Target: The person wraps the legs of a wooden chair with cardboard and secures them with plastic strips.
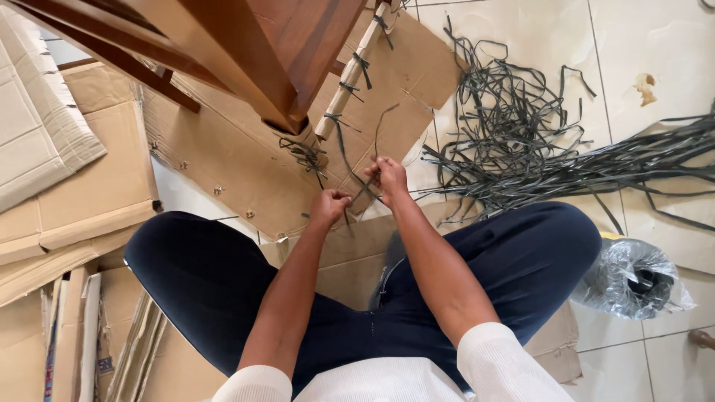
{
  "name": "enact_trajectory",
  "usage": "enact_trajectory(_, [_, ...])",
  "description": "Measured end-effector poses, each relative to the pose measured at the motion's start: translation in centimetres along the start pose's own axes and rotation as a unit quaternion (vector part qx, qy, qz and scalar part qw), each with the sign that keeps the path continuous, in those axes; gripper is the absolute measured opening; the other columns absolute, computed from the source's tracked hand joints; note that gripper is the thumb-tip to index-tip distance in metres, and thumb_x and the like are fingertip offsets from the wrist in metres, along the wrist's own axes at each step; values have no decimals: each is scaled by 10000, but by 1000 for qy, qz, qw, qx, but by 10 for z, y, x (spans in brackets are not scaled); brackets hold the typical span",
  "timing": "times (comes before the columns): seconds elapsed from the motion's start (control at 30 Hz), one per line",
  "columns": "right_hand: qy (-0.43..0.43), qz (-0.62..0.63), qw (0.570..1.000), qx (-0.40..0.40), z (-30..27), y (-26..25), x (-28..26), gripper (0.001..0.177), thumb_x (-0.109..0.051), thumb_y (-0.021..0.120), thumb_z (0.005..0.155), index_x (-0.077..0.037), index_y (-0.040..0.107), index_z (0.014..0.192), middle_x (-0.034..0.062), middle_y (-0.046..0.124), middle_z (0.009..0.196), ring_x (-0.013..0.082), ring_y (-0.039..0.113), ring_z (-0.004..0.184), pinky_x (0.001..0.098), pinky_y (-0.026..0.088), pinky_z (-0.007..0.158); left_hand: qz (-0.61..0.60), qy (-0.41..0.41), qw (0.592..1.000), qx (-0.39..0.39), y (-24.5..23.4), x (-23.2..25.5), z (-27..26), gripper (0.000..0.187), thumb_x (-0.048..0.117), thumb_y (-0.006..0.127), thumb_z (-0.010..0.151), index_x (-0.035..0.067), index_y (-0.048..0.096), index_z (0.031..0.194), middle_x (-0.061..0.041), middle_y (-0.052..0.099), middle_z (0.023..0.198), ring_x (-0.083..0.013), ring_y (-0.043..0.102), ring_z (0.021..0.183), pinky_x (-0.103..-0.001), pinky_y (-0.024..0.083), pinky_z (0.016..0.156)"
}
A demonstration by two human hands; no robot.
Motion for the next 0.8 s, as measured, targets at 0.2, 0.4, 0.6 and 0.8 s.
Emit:
enact_trajectory(0.2, [-39,-33,998,23,6,7,-5,184,-231,626,1018,-58,655,1075,-7,621,776,108,613,616,284,497,546,73,15,982,175,-34,-28,18,326,355,677,863,146,792,1086,-127,771,1071,-331,709,996,-431,538,842])
enact_trajectory(0.4, [-119,-227,965,53,-7,34,-19,224,-279,695,950,-67,767,950,6,705,732,81,605,582,272,484,550,-26,8,942,334,-78,-38,22,201,248,693,913,88,687,1035,-113,757,970,-290,723,908,-411,540,810])
enact_trajectory(0.6, [-170,-395,897,106,0,54,-24,240,-340,729,904,-122,812,959,54,785,807,164,730,735,337,551,684,-344,38,871,348,-105,-55,52,150,145,689,1011,20,649,1083,-55,626,943,-171,543,805,-351,445,716])
enact_trajectory(0.8, [-184,-424,886,38,-10,102,-42,237,-329,696,918,-134,796,1009,66,778,827,200,750,743,364,564,701,-533,37,831,155,-102,-55,87,369,213,655,956,147,607,1316,15,688,1185,-115,619,1001,-297,469,839])
Point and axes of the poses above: each hand's wrist, its own z-axis towards the middle knuckle, its own y-axis out of the palm, x = y × z, the point moved 8 cm from there along z, towards the middle knuckle
